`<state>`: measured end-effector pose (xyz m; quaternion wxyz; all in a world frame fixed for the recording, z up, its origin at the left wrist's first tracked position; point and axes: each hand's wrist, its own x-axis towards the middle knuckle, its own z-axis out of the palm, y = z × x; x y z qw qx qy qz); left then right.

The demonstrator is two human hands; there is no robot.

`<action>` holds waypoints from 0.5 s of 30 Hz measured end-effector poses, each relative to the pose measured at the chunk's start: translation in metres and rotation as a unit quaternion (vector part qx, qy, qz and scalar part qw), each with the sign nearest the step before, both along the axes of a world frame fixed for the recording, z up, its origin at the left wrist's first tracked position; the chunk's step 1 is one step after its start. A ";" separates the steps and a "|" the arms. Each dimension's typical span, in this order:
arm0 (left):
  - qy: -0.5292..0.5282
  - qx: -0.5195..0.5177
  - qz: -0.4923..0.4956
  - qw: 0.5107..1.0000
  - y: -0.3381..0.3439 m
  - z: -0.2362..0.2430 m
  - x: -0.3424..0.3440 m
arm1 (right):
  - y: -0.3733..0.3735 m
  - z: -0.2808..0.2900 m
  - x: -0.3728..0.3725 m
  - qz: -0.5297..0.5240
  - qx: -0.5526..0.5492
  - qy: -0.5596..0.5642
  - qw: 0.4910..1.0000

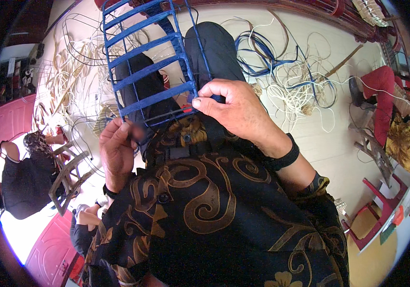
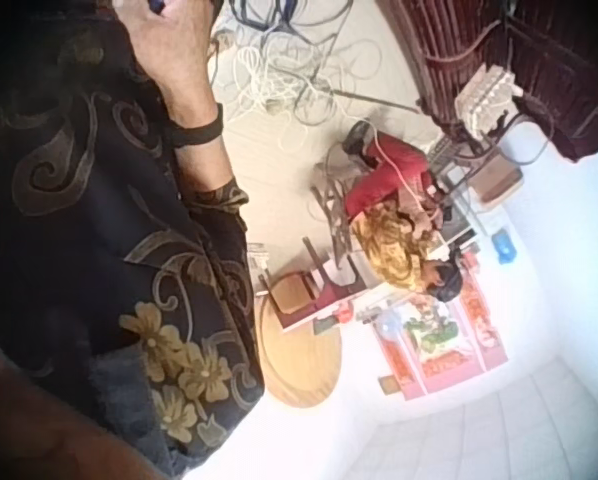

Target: The person weaves blue plastic straps around a blue wire frame, pulling the straps tight and tucking the ends through the frame structure by hand.

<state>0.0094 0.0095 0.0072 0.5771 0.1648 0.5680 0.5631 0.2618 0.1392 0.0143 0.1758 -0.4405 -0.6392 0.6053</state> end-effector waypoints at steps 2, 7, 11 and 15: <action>0.006 -0.003 -0.001 1.000 -0.001 -0.002 0.002 | 0.000 -0.003 -0.001 0.002 -0.006 -0.001 1.000; 0.015 -0.026 0.009 1.000 -0.003 0.001 0.005 | 0.001 -0.012 -0.002 0.018 0.001 0.023 1.000; -0.001 -0.024 0.005 1.000 0.000 0.005 0.005 | 0.004 -0.003 0.001 0.046 0.005 -0.029 0.998; -0.048 -0.015 -0.012 0.999 0.005 0.011 0.000 | 0.015 0.012 0.009 0.068 0.146 -0.045 0.986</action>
